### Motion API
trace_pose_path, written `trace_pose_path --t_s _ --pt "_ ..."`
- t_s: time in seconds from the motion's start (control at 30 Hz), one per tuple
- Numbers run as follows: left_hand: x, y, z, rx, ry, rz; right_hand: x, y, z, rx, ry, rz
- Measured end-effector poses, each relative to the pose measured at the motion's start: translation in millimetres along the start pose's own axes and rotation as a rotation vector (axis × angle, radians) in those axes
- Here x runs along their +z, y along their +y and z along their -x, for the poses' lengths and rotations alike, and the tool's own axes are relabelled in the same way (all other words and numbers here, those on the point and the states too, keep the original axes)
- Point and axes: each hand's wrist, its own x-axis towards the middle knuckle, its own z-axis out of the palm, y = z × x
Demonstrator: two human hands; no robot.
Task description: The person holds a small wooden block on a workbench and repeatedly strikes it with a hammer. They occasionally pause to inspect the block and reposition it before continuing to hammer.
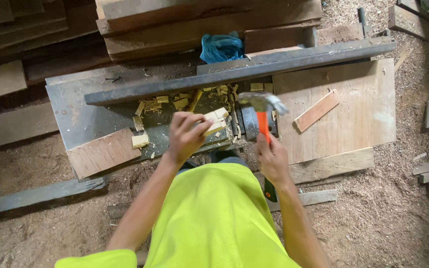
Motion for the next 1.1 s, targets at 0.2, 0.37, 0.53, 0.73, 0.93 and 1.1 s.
trace_pose_path --t_s 0.2,0.37,0.53,0.73,0.93,1.1 --pt "62 -25 89 -0.078 -0.452 -0.127 15 52 -26 -0.109 0.037 0.53" --pt "66 -22 116 -0.184 -0.509 0.013 17 72 -36 0.106 -0.05 0.687" --pt "76 -25 106 -0.281 -0.42 -0.132 22 58 -36 0.075 -0.097 0.699" --pt "75 -25 94 -0.474 -0.315 -0.075 20 70 -34 -0.328 -0.002 0.587" --pt "72 -22 86 -0.503 -0.328 -0.034 26 101 -45 -0.38 0.025 1.044" --pt "68 -20 88 -0.529 -0.374 -0.05 22 101 -42 -0.252 -0.023 0.838"
